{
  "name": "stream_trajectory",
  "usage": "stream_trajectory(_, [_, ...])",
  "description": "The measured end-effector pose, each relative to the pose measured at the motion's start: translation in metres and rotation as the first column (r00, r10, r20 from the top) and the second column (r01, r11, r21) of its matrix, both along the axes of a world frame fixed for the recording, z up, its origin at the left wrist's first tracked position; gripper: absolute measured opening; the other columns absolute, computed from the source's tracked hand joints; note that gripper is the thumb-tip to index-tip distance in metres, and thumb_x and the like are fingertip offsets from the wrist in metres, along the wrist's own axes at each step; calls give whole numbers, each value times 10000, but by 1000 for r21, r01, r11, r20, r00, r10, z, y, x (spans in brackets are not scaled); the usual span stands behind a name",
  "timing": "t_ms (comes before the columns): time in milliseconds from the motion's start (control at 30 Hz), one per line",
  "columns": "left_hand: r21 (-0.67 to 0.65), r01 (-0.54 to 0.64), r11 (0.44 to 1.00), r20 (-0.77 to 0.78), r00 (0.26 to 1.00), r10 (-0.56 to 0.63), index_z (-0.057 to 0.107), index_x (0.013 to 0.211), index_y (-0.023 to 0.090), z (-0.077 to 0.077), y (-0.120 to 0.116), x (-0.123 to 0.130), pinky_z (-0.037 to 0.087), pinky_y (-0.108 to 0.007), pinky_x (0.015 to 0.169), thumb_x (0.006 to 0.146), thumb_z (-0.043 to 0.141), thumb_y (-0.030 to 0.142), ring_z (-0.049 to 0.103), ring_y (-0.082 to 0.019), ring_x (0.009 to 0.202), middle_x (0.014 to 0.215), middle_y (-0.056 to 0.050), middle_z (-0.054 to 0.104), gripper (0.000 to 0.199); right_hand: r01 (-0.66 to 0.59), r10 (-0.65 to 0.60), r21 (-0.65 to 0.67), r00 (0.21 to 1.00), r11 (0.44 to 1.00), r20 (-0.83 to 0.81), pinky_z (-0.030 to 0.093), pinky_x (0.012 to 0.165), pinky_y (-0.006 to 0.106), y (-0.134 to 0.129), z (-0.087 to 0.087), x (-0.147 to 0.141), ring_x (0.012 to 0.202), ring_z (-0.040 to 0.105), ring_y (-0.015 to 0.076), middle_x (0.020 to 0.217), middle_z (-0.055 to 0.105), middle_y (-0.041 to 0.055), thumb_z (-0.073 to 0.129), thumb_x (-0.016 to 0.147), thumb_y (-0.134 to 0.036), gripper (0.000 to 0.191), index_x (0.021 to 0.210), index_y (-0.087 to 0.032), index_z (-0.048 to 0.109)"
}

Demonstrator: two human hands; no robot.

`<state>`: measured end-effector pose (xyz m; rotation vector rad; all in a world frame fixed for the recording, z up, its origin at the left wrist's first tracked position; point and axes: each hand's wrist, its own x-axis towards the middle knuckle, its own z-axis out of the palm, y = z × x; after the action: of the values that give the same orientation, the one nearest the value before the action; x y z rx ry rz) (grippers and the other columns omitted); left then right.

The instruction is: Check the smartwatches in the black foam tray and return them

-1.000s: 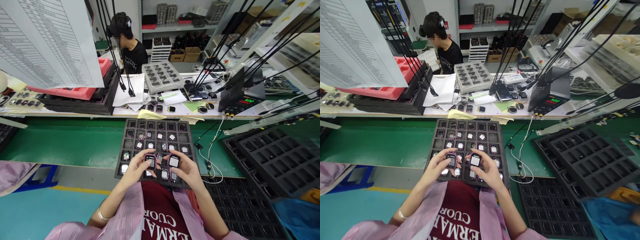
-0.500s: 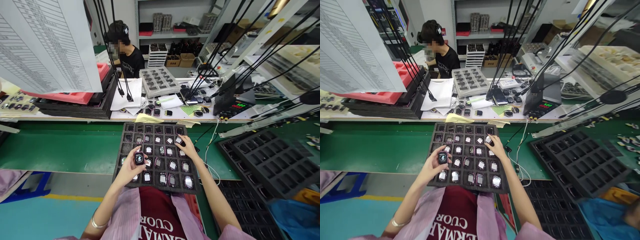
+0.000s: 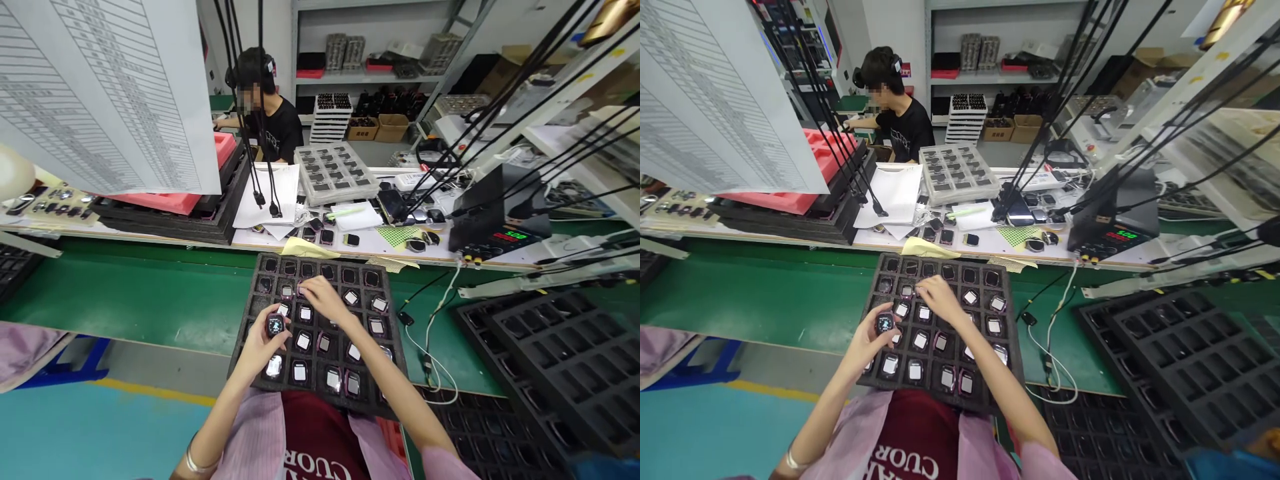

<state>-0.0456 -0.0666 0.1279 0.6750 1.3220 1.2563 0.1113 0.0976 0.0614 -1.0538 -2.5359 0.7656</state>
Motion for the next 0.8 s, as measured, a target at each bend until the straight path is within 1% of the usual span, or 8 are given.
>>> stream_trajectory(67, [7,-25,1000,-24,999,25,498,1212,208,3,3,-2,511,-238,563,739,709,281,641,-166,755,971,-54,627,523,-50,50,-32,999,998,9,436,897,376,-2,-7,-58,1004,579,228,1034,702,83,516,948,-326,231,1021,-200,694])
stream_trajectory(167, [-13,-68,998,-83,994,67,518,1208,202,9,4,-9,513,-241,577,742,703,276,608,-129,656,900,-30,614,506,31,-26,-74,997,997,68,452,899,425,-7,-17,-124,1020,581,252,1012,680,119,557,933,-298,209,961,-131,681])
stream_trajectory(300, [-30,-112,993,-79,991,110,492,1243,176,9,2,-19,484,-224,533,725,712,285,564,-117,611,847,-18,600,573,186,-174,-128,979,974,104,505,878,444,-17,-29,-164,1032,600,229,1213,582,93,575,932,-306,277,1171,-164,581])
stream_trajectory(400, [-18,-106,994,-83,991,104,477,1269,190,6,-1,-24,463,-216,526,731,706,280,569,-121,645,921,-28,599,592,236,-229,-191,972,953,58,495,886,459,-24,-32,-163,1046,584,251,1173,595,117,586,921,-272,226,1104,-140,605])
stream_trajectory(533, [22,-76,997,-173,982,79,487,1264,223,7,-5,-27,492,-253,696,766,667,235,600,-157,818,1018,-34,602,530,154,-201,-309,972,938,-124,471,900,431,-31,-25,-143,1026,569,265,1022,645,120,613,888,-281,131,888,-151,621])
stream_trajectory(667, [62,-22,998,-306,951,40,546,1143,203,11,-8,-29,475,-287,790,780,619,185,599,-177,878,975,-31,614,370,54,-212,-460,930,887,-299,524,599,295,-46,-6,-113,674,615,163,957,677,79,461,955,-377,252,1092,-180,540])
stream_trajectory(733, [60,12,998,-343,939,10,564,1069,194,11,-9,-29,471,-288,776,776,589,160,607,-176,849,937,-25,623,296,16,-228,-526,912,851,-342,454,430,247,-54,8,-94,497,546,118,961,689,90,397,972,-396,343,1223,-174,465])
stream_trajectory(800, [60,43,997,-379,925,-17,568,1022,190,11,-11,-28,462,-286,786,758,565,127,608,-171,836,909,-15,631,271,-63,-258,-620,873,782,-413,413,386,218,-62,21,-74,480,525,98,1027,683,105,409,966,-398,422,1331,-189,396])
